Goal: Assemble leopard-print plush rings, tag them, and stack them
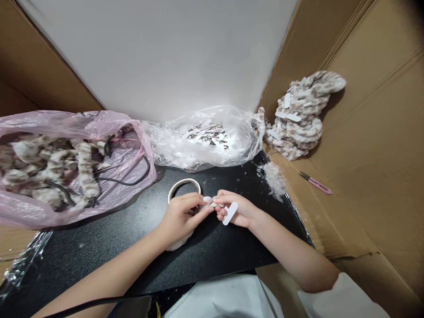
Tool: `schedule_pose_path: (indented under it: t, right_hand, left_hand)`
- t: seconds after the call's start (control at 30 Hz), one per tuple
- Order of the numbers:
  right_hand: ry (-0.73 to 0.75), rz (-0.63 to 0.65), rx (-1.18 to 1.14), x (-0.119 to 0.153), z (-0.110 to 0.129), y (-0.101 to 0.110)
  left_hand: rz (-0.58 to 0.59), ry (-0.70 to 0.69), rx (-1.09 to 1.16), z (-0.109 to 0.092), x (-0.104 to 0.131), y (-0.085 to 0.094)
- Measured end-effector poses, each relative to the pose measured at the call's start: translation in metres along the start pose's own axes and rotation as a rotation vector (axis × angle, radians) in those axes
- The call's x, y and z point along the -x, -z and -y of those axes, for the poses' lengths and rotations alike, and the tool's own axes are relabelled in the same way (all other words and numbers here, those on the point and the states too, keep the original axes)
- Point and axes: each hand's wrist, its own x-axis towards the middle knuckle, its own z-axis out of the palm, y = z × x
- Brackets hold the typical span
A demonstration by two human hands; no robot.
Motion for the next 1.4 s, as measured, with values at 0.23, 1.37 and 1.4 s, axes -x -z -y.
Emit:
schedule_pose_path:
  t: [0.23, 1.37, 1.4]
  right_hand:
    - [0.298, -0.070, 0.383, 0.009, 0.007, 0.002]
    - [0.796, -0.051, 1.038, 0.017, 0.001, 0.000]
    - [0.741, -0.054, 0.980, 0.017, 0.000, -0.001]
  left_hand:
    - [0.028, 0.392, 0.392, -0.009, -0.002, -0.005]
    - [-0.072, 0.642, 0.602, -0.009, -0.007, -0.002]
    - [-0.064, 0.612, 0.572, -0.009, -0.007, -0.001]
